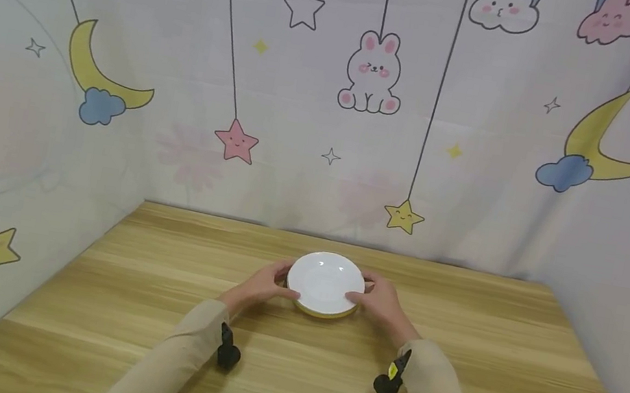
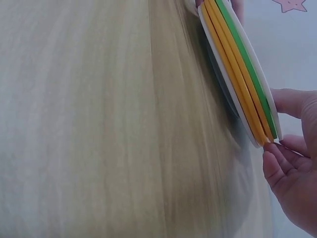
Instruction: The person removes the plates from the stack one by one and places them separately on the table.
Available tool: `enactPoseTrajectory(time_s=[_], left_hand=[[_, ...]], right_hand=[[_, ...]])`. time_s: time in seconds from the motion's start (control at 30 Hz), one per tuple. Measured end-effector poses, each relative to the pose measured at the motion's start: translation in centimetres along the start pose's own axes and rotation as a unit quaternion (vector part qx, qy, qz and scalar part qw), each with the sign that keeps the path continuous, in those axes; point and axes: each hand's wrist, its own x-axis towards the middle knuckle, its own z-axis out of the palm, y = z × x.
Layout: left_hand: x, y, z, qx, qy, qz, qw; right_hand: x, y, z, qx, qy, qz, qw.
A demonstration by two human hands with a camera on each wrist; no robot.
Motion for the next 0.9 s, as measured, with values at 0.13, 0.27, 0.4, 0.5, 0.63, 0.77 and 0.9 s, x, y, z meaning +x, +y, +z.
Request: enactPoseTrajectory(time_s=[0.13, 0.27, 0.4, 0.5, 0.63, 0.77, 0.9], left_hand=[[0.0, 0.1, 0.1, -0.003, -0.002, -0.002, 1.0], [0.1, 0.1, 0.0, -0.003, -0.01, -0.005, 0.9999], [0.2, 0.0, -0.2, -0.002, -0.015, -0.009, 0.9998], [0.1, 0.1, -0.3, 0.003, -0.017, -0.01, 0.9998], [-0.2, 0.8, -0.5, -0.006, -0.023, -0.005, 0.9997], [-0.5, 1.3, -0.6, -0.019, -0.026, -0.004, 0.9995], [-0.5, 0.7, -0.5, 0.002, -0.018, -0.013, 0.9998]], right_hand=[[-0.2, -0.2, -0.4, 0.025, -0.01, -0.001, 0.9996], [-0.1, -0.3, -0.7, 0.055, -0.02, -0.002, 0.9983], [0.2, -0.3, -0.9, 0.069, -0.026, -0.001, 0.9973], [0.4, -0.4, -1.0, 0.075, -0.033, 0.012, 0.9966], [0.4, -0.7, -1.3, 0.08, -0.041, 0.023, 0.9957], [0.3, -0.9, -1.6, 0.093, -0.047, 0.029, 0.9941], [0.2, -0.9, -1.9, 0.104, -0.064, 0.036, 0.9919]])
